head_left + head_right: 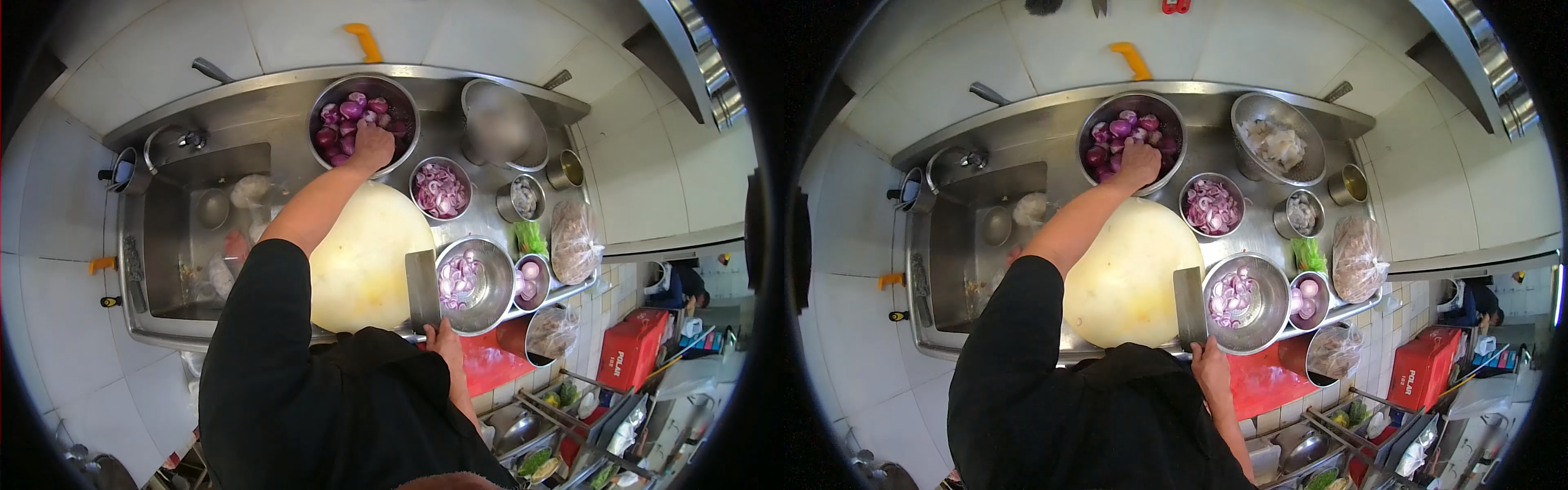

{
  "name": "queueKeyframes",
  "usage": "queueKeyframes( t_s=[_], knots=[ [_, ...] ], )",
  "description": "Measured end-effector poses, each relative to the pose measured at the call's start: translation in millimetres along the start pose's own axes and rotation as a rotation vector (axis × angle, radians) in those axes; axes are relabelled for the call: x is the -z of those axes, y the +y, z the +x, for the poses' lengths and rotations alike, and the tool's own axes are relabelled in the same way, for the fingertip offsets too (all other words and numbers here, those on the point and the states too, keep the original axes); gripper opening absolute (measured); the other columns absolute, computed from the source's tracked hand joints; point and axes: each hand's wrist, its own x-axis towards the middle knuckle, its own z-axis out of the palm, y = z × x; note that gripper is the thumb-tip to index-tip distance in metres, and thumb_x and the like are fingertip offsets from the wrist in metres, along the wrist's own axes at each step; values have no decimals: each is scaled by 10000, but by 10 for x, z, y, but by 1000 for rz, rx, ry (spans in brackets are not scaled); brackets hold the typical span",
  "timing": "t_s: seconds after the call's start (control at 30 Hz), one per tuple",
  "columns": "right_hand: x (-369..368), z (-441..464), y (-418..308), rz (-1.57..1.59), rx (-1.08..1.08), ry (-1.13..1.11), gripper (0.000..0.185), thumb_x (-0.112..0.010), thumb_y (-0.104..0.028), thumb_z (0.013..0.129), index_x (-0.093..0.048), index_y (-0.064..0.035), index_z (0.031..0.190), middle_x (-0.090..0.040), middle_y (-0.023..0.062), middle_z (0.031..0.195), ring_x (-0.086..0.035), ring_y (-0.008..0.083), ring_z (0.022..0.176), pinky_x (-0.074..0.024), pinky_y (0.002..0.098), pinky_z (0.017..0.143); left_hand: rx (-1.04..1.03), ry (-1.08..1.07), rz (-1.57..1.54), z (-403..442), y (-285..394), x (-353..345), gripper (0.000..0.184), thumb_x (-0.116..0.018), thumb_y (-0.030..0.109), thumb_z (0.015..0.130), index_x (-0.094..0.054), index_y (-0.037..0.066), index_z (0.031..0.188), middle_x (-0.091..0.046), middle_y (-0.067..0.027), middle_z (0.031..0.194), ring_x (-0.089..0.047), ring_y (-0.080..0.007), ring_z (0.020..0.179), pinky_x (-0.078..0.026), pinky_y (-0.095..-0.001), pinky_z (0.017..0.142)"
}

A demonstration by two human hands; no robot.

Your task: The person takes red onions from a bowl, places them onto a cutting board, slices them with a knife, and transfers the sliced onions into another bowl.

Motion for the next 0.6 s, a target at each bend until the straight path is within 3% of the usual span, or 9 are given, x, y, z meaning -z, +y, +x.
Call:
queueKeyframes(
  t_s=[0.1,0.27,0.37,0.47,0.57,0.6],
  knots=[
    [9,4,12,7,-11,-8,355,-679,-312,975,-564,22,1012,-681,317,875,-653,530,888,-509,587,734,54,58,11,-27,57,-114,235,-587,207,882,-808,135,847,-760,-102,890,-677,-267,950,-362,-488,890],
    [-24,2,57,-12,60,26,314,-648,-291,986,-547,6,989,-663,332,826,-652,544,806,-514,618,689,96,-11,67,-149,68,-56,239,-579,198,917,-811,154,948,-750,-70,1038,-640,-246,1069,-348,-517,982],
    [-35,-34,36,-28,69,28,317,-646,-292,986,-545,8,991,-664,330,812,-655,541,788,-514,621,679,83,-21,113,-89,63,-184,235,-580,196,917,-812,161,941,-750,-73,1038,-635,-251,1079,-339,-532,1013],
    [-24,-4,47,-35,101,47,327,-644,-299,986,-541,10,1001,-667,324,803,-659,537,775,-516,623,675,54,30,94,-71,-59,-274,246,-641,284,854,-813,136,946,-760,-103,1028,-666,-273,1066,-371,-542,1015],
    [-35,-35,61,-49,93,52,333,-640,-305,988,-538,11,1012,-669,322,805,-662,535,779,-521,621,682,146,-182,-194,-123,-194,301,351,-700,354,749,-810,91,955,-765,-152,1014,-704,-311,1013,-436,-517,985],
    [-32,-43,41,-51,87,57,333,-639,-305,988,-538,11,1016,-670,322,806,-662,535,780,-523,619,686,184,-234,-353,-148,-296,554,474,-755,409,645,-800,52,954,-757,-200,1011,-719,-354,972,-494,-460,931]
  ],
)
